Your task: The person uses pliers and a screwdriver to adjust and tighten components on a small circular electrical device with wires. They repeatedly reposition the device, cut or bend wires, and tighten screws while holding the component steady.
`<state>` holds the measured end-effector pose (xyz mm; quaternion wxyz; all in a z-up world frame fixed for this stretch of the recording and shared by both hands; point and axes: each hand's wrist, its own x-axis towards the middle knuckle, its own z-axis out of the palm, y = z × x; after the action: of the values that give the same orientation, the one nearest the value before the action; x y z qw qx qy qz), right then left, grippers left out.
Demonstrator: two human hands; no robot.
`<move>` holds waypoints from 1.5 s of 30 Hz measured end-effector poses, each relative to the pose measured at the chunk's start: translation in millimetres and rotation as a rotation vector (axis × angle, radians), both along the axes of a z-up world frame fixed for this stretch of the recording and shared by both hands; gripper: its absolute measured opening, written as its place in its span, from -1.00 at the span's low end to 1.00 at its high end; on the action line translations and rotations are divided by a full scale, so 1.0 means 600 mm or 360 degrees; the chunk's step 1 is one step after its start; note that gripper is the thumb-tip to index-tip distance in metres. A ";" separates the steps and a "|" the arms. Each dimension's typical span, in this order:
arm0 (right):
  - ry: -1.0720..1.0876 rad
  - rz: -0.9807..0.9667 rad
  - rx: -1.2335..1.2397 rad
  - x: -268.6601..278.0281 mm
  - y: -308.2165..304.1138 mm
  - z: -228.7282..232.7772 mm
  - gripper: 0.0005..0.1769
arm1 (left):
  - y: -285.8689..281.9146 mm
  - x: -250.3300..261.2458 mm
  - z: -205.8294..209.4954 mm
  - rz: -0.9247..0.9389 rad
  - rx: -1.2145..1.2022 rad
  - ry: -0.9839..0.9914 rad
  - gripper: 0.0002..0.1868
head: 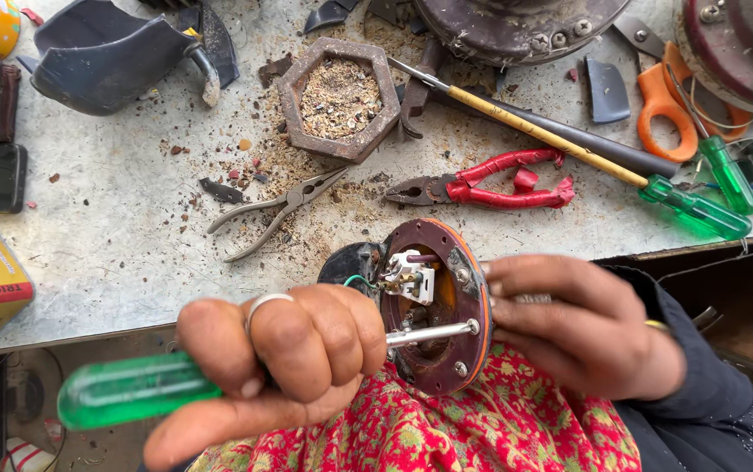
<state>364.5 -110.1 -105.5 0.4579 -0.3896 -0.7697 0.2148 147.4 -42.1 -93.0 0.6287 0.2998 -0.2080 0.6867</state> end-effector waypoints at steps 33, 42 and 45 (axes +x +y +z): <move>0.1670 -0.0051 -0.1741 0.118 -0.058 -0.007 -0.26 | -0.006 -0.013 0.014 -0.0092 -0.0078 0.0258 -0.47; 0.0703 0.0290 -0.1801 0.161 -0.174 -0.136 -0.40 | -0.013 -0.028 0.036 0.0012 -0.0158 0.0445 -0.54; 0.0668 0.0280 -0.1983 0.158 -0.183 -0.154 -0.43 | -0.012 -0.043 0.043 0.0004 -0.0236 0.0586 -0.57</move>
<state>459.5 -219.7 -197.9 0.2680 -0.4670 -0.4249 0.7277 121.4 -49.6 -67.3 0.6757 0.3735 -0.0381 0.6344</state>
